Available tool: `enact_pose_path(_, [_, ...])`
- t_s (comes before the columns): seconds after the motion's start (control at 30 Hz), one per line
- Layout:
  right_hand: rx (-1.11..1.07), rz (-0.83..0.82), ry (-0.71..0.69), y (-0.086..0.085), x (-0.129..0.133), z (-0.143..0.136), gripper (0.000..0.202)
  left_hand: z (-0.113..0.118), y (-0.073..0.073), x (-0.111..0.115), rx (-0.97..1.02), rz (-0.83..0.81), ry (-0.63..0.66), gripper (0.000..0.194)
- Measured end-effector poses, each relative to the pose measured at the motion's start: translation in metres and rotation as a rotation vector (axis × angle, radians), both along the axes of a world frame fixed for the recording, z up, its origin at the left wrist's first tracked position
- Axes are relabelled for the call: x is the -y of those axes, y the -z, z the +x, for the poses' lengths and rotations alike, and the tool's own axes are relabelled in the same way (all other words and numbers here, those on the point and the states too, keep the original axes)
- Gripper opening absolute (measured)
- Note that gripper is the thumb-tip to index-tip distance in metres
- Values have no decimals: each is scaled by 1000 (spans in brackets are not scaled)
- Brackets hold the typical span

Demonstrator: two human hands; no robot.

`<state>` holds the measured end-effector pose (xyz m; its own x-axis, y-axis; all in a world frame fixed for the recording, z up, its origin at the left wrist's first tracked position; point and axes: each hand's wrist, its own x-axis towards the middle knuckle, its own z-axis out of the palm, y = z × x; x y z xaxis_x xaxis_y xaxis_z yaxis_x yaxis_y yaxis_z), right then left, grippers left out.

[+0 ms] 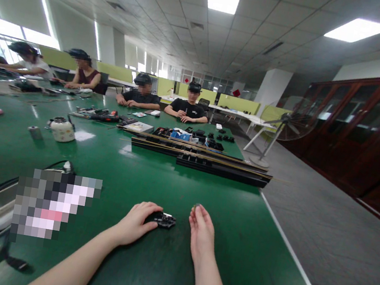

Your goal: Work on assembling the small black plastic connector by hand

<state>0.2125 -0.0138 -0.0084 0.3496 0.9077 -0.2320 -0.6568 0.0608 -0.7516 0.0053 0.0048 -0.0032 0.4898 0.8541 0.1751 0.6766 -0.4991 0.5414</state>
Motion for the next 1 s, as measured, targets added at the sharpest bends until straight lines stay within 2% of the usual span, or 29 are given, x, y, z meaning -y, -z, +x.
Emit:
enact_pose_path(0.37, [165,17,17,5,-1,1,31,0,1,0,26,2,4,35])
enact_pose_path(0.67, [259,-5,-12,-1,1,-7,40,0,1,0,37,12,10,35])
enact_pose_path(0.83, [423,21,-51,-2,4,-12,40,0,2,0,28,12,10,35])
enact_pose_path(1.0, [619,99,-161,-4,7,-18,38,-1,4,-1,26,20,13,34])
